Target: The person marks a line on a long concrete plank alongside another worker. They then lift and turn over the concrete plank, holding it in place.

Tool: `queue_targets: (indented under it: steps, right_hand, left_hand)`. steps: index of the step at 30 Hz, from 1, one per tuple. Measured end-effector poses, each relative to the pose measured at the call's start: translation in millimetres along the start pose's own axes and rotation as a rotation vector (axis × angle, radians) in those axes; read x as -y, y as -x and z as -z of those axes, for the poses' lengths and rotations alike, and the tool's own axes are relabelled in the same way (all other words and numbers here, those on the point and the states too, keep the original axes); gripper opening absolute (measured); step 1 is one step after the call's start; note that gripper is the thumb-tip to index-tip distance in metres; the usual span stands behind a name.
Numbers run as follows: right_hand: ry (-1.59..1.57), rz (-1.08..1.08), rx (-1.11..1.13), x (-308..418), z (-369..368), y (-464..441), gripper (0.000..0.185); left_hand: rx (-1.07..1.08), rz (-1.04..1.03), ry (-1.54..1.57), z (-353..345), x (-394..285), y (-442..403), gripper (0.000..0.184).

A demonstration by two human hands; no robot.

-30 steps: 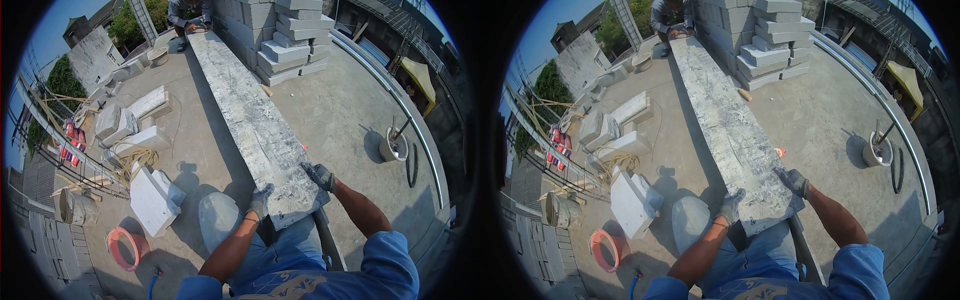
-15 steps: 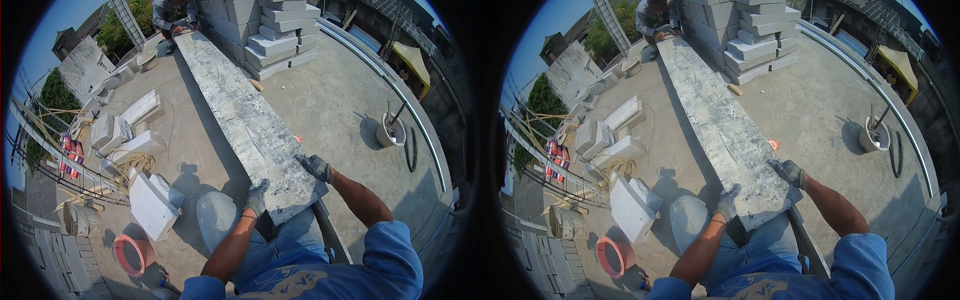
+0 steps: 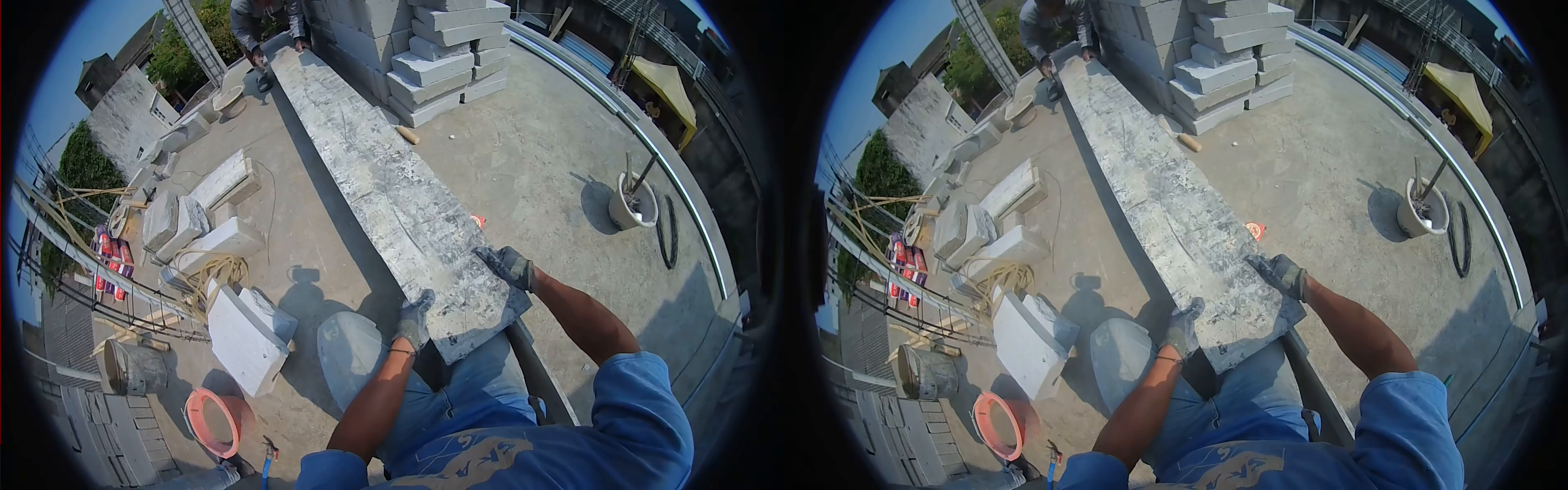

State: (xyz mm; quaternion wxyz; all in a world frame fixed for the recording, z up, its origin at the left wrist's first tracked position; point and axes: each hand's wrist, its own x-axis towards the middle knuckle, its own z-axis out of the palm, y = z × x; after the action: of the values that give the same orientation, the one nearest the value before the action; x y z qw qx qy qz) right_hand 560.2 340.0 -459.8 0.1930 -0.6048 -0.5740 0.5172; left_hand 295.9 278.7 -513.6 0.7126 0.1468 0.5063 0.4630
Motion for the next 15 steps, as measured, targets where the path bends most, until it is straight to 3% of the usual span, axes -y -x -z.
queue_targets:
  steps: [1,4,6,7,10,12,15]
  right_hand:
    - [0.012,-0.026,0.004,-2,1,-3,0.06]
    - [0.037,0.22,-0.058,-10,-2,1,0.059]
    - [-0.201,-0.174,-0.009,19,-3,14,0.058]
    - [-0.248,-0.201,-0.02,22,-4,15,0.057]
    - [-0.266,-0.219,-0.069,17,-6,16,0.051]
    - [-0.225,-0.203,-0.086,8,-2,17,0.047]
    - [-0.532,-0.07,-0.111,-13,-1,17,0.041]
  left_hand:
    - [-0.046,0.002,-0.036,-3,-3,4,0.044]
    - [-0.119,0.015,-0.084,-9,-10,8,0.049]
    - [-0.2,0.047,-0.165,-16,-16,16,0.058]
    - [-0.223,0.056,-0.176,-21,-20,17,0.06]
    - [-0.121,-0.027,-0.097,-5,-4,3,0.062]
    - [-0.144,0.035,-0.155,-6,-2,1,0.065]
    - [-0.1,0.035,-0.107,-1,-2,-1,0.072]
